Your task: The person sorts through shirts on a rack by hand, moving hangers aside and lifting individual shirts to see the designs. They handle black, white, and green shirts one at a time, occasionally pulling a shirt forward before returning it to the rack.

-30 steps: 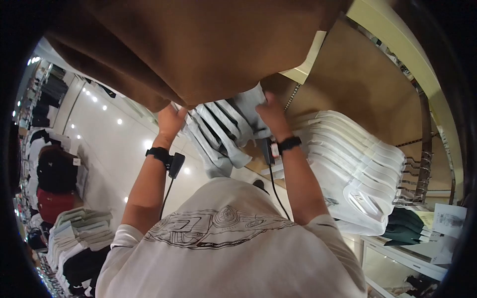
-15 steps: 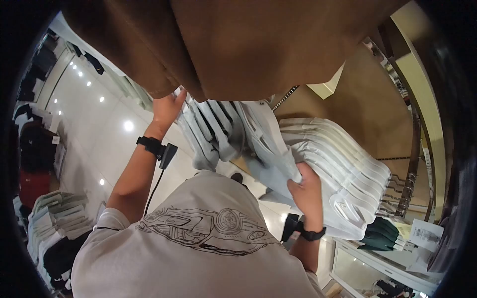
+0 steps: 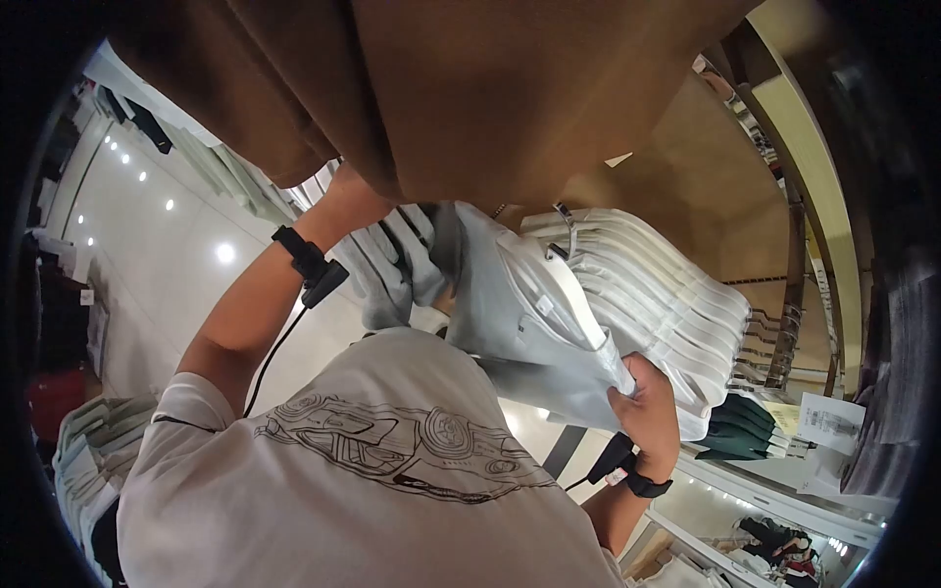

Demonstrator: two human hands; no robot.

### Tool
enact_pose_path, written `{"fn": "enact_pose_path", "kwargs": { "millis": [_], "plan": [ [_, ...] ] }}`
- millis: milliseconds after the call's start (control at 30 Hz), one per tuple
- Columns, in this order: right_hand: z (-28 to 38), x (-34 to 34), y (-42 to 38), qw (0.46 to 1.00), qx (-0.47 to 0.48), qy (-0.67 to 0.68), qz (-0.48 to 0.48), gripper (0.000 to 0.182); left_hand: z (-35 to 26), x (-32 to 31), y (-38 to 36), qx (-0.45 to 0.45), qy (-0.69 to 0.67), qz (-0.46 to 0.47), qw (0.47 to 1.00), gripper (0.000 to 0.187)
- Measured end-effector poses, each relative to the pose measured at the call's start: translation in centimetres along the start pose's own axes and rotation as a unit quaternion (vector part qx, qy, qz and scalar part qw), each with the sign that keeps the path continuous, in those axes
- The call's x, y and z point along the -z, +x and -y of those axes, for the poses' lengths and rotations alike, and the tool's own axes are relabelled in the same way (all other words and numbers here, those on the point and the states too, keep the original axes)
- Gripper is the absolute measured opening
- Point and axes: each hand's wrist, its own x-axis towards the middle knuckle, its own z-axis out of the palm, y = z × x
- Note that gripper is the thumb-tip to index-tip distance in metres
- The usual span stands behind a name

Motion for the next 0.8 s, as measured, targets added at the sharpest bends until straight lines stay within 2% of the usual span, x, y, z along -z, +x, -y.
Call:
{"fn": "enact_pose_path", "kwargs": {
  "millis": [200, 267, 367, 467, 533, 567, 700, 767, 800],
  "plan": [
    [0.0, 0.9, -0.6, 0.999, -0.012, -0.032, 0.006, 0.024, 0.0, -0.1, -0.3, -0.006, 0.056, -0.002, 0.998, 0.031],
    [0.4, 0.4, 0.2, 0.998, 0.045, -0.048, -0.004, 0.026, -0.4, 0.2, -0.2, 0.007, 0.047, 0.003, 0.999, 0.033],
    [1.4, -1.3, 2.7, 0.997, 0.052, -0.062, 0.016, 0.029, -0.3, 0.5, -0.4, 0.015, 0.05, -0.003, 0.999, 0.035],
    [2.9, -4.5, 6.2, 0.995, 0.097, -0.029, -0.002, 0.031, 0.4, -0.6, -0.9, -0.021, 0.051, -0.022, 0.998, 0.032],
    [2.8, -7.2, 9.4, 0.993, 0.12, 0.0, 0.002, 0.027, 0.2, -0.7, -1.2, 0.017, 0.053, 0.011, 0.998, 0.025],
    [3.3, -8.4, 10.7, 0.989, 0.148, -0.024, -0.013, 0.026, -0.1, -0.3, -1.6, 0.031, 0.061, 0.067, 0.995, 0.023],
    [5.4, -11.7, 14.7, 0.984, 0.177, -0.004, 0.006, 0.024, -0.9, -0.2, -2.9, 0.044, 0.039, -0.016, 0.998, 0.024],
    [6.7, -12.2, 15.8, 0.991, 0.128, -0.033, 0.02, 0.028, -2.0, 0.9, -3.6, 0.128, -0.003, 0.022, 0.992, 0.03],
    [7.0, -12.7, 16.4, 0.988, 0.146, -0.043, 0.022, 0.028, -2.1, 1.3, -3.9, 0.139, 0.002, 0.006, 0.99, 0.03]
  ]
}}
